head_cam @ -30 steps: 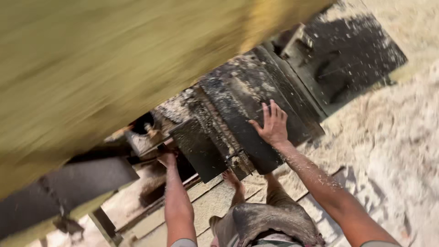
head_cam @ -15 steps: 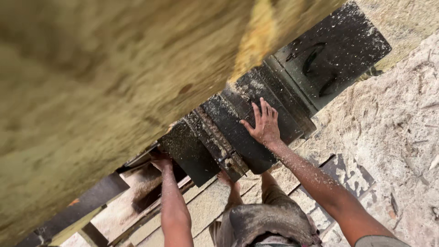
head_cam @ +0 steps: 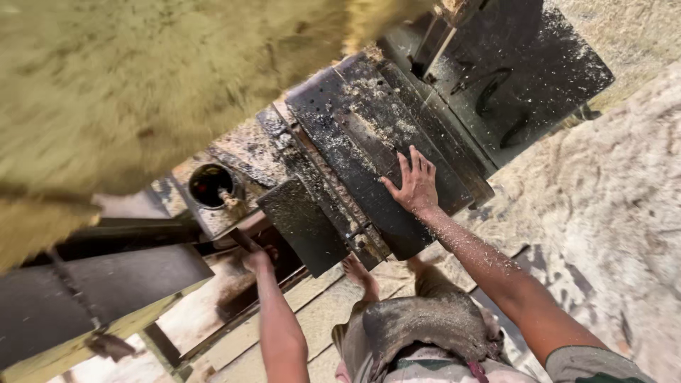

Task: The person positions and feeds wooden logs and planks through a vertical saw in a woodworking shop, guiding the wood with their hands to cut it into segments.

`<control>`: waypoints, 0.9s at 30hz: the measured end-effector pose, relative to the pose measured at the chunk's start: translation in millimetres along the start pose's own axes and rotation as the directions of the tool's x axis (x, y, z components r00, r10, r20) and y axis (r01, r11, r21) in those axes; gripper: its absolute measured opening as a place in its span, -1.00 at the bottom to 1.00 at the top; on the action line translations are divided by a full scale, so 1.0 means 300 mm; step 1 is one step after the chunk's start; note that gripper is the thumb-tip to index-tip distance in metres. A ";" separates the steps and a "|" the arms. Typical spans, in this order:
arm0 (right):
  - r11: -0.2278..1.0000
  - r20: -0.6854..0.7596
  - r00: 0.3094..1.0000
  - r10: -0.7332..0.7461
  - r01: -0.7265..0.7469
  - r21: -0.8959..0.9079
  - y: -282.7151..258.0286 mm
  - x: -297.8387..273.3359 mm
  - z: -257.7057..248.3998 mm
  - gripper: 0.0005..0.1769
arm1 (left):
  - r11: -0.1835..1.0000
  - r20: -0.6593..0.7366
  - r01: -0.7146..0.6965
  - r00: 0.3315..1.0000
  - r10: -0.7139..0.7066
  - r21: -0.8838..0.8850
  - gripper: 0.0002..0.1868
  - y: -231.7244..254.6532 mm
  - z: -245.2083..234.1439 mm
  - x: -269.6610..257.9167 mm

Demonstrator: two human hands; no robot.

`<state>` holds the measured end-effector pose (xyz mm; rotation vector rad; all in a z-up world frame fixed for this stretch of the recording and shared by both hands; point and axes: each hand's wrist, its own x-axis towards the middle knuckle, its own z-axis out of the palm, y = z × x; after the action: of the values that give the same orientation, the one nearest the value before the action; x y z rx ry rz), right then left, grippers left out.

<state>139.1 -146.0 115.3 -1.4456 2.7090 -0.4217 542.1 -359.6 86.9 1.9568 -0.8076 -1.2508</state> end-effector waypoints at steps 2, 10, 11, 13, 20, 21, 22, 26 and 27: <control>1.000 0.000 1.000 -0.004 0.004 0.016 0.013 -0.002 -0.003 -0.10 | 0.998 -0.028 0.059 0.998 -0.058 0.032 -0.56 -0.020 -0.065 -0.075; 0.999 -0.069 0.996 -0.052 0.053 0.007 0.044 -0.016 0.076 -0.08 | 0.924 -0.208 -0.326 0.936 0.285 -0.200 -0.57 0.118 -0.160 -0.469; 0.999 -0.063 0.997 -0.052 0.051 -0.012 0.046 -0.018 0.087 -0.08 | 0.863 -0.201 -0.449 0.890 0.409 -0.233 -0.53 0.234 -0.155 -0.468; 0.996 -0.065 0.994 -0.092 0.090 -0.027 0.052 -0.013 0.096 -0.08 | 0.723 -0.124 -0.560 0.817 0.564 -0.404 -0.69 0.481 -0.142 -0.450; 0.992 -0.016 0.994 -0.106 0.107 0.071 0.053 -0.009 0.053 -0.03 | 0.405 -0.037 -0.636 0.563 0.825 -0.657 -0.87 1.216 -0.067 -0.185; 0.991 -0.066 0.992 -0.109 0.114 0.077 0.051 -0.015 0.063 -0.03 | 0.360 -0.059 -0.746 0.470 0.881 -0.560 -0.77 1.265 -0.075 -0.138; 0.992 -0.125 0.988 -0.087 0.097 0.078 0.058 -0.014 0.068 -0.04 | 0.356 -0.063 -0.747 0.468 0.882 -0.561 -0.77 1.300 -0.051 -0.088; 0.997 -0.107 0.991 -0.078 0.080 0.018 0.066 -0.012 0.081 -0.04 | 0.396 -0.139 -0.883 0.438 0.888 -0.251 -0.68 1.296 -0.022 0.091; 0.995 -0.107 0.989 -0.097 0.098 0.008 0.070 -0.003 0.083 -0.03 | 0.390 -0.167 -0.909 0.412 0.896 -0.146 -0.65 1.283 -0.054 0.121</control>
<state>126.8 -139.7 86.0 -1.6020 2.7181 -0.5361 514.6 -609.7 380.9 0.9985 -1.3806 -0.5241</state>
